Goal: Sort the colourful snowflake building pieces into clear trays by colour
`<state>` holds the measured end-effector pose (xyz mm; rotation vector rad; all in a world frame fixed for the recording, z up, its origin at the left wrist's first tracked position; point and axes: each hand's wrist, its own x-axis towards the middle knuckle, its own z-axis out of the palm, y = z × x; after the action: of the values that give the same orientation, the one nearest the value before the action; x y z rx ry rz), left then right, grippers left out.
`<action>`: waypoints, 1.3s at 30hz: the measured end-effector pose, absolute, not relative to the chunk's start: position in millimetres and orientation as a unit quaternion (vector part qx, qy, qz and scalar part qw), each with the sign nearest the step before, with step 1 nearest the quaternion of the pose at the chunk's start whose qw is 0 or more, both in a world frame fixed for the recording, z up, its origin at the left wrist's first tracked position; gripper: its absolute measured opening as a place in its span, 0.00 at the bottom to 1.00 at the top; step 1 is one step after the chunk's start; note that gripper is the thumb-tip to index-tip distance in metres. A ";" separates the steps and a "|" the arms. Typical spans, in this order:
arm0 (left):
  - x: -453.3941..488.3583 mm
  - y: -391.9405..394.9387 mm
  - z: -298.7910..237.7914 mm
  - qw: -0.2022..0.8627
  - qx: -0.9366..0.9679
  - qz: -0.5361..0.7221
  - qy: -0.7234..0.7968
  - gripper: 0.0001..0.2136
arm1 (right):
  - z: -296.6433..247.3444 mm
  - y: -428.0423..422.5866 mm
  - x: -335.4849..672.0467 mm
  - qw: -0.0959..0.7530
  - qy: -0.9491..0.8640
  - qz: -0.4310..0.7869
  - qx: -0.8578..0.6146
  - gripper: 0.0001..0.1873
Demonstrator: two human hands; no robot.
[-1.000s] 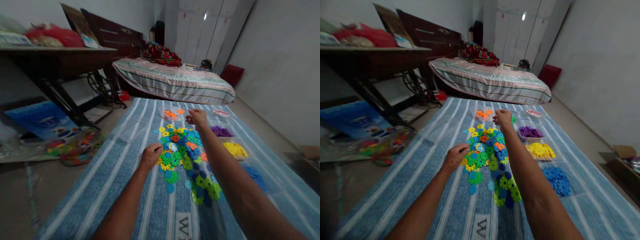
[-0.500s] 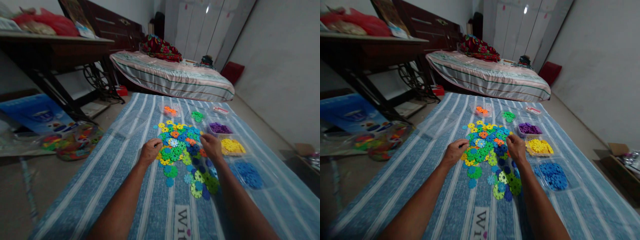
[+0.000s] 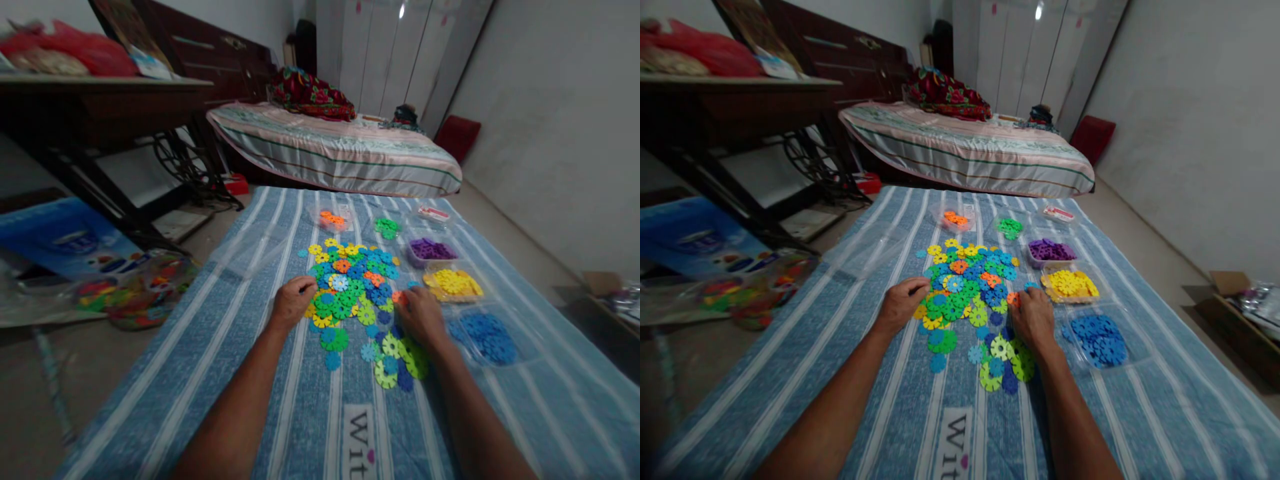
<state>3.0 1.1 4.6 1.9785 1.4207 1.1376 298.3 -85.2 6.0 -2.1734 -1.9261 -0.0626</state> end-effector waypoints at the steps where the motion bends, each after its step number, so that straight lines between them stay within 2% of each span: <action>1: 3.0 1.0 5.0 0.225 0.717 0.412 0.516 0.10 | 5.6 -84.9 298.4 0.116 -0.657 -0.022 -0.745 0.13; 5: 2.8 1.3 4.7 0.225 0.717 0.409 0.517 0.09 | 1.9 -82.6 301.4 0.137 -0.651 -0.009 -0.747 0.13; 13: 2.7 1.8 2.5 0.230 0.718 0.416 0.509 0.09 | 4.2 -86.0 298.2 0.250 -0.616 -0.010 -0.747 0.11; 15: 2.8 1.3 3.2 0.231 0.718 0.416 0.507 0.09 | 11.6 -89.3 296.2 0.265 -0.605 0.002 -0.751 0.13; 18: 3.0 0.3 4.3 0.233 0.718 0.418 0.506 0.10 | 24.0 -91.9 294.2 0.274 -0.597 0.040 -0.753 0.16; 24: 3.2 -1.3 4.5 0.235 0.717 0.423 0.502 0.09 | 43.8 -59.1 281.9 0.297 -0.598 0.178 -0.723 0.10; 26: 2.8 -1.2 4.1 0.235 0.718 0.423 0.501 0.09 | 58.2 -29.8 271.6 0.328 -0.584 0.262 -0.695 0.09; 28: 2.2 -1.1 3.8 0.236 0.717 0.422 0.502 0.09 | 79.6 5.2 258.8 0.419 -0.501 0.349 -0.672 0.11; 32: 1.1 -1.8 3.7 0.236 0.714 0.428 0.501 0.09 | 121.1 61.2 232.2 0.525 -0.448 0.380 -0.616 0.12; 35: 1.5 -3.2 4.3 0.239 0.715 0.429 0.497 0.09 | 120.2 67.0 218.4 0.519 -0.481 0.356 -0.610 0.13; 39: 3.1 -4.7 5.9 0.241 0.718 0.425 0.496 0.09 | 79.3 35.1 222.1 0.439 -0.580 0.273 -0.630 0.13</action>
<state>3.1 -4.7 5.9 1.9640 1.3553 1.1620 222.1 35.1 79.3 -1.5650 -1.4414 0.6774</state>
